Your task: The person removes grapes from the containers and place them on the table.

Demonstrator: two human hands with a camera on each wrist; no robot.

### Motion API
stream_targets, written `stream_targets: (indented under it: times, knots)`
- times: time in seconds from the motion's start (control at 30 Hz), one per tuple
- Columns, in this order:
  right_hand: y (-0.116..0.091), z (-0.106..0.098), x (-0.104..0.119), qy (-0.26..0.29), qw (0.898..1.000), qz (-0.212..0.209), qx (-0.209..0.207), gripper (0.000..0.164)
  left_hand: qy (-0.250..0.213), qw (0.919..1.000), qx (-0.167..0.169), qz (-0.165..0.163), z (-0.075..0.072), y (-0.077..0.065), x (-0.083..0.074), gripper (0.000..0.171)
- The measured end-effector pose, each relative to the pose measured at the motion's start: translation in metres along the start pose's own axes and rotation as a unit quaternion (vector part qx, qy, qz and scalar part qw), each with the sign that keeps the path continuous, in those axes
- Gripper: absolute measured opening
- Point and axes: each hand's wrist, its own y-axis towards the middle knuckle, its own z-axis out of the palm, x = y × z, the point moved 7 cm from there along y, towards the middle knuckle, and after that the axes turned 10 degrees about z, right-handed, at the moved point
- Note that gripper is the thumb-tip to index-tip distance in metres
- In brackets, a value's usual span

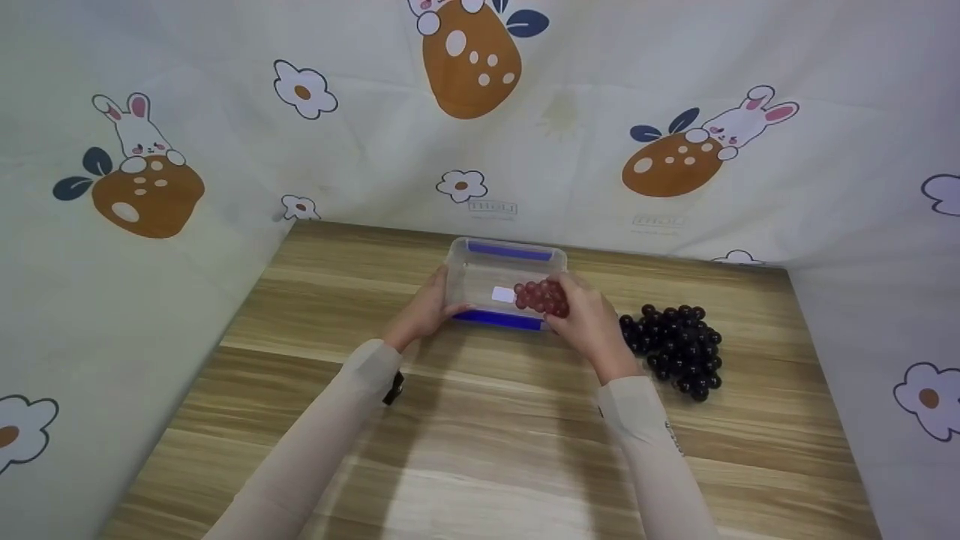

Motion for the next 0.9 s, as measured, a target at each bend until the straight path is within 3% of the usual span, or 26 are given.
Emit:
stream_targets:
  times: [0.43, 0.9]
  knots:
    - [-0.024, -0.006, -0.015, -0.009, 1.000, -0.008, -0.025, 0.056, 0.012, 0.9999, 0.009, -0.001, 0.000, -0.001, 0.000, 0.103]
    - [-0.045, -0.013, -0.031, -0.010, 0.999, 0.010, -0.032, 0.057, 0.004, 1.0000, 0.008, -0.001, -0.002, -0.003, -0.002, 0.101]
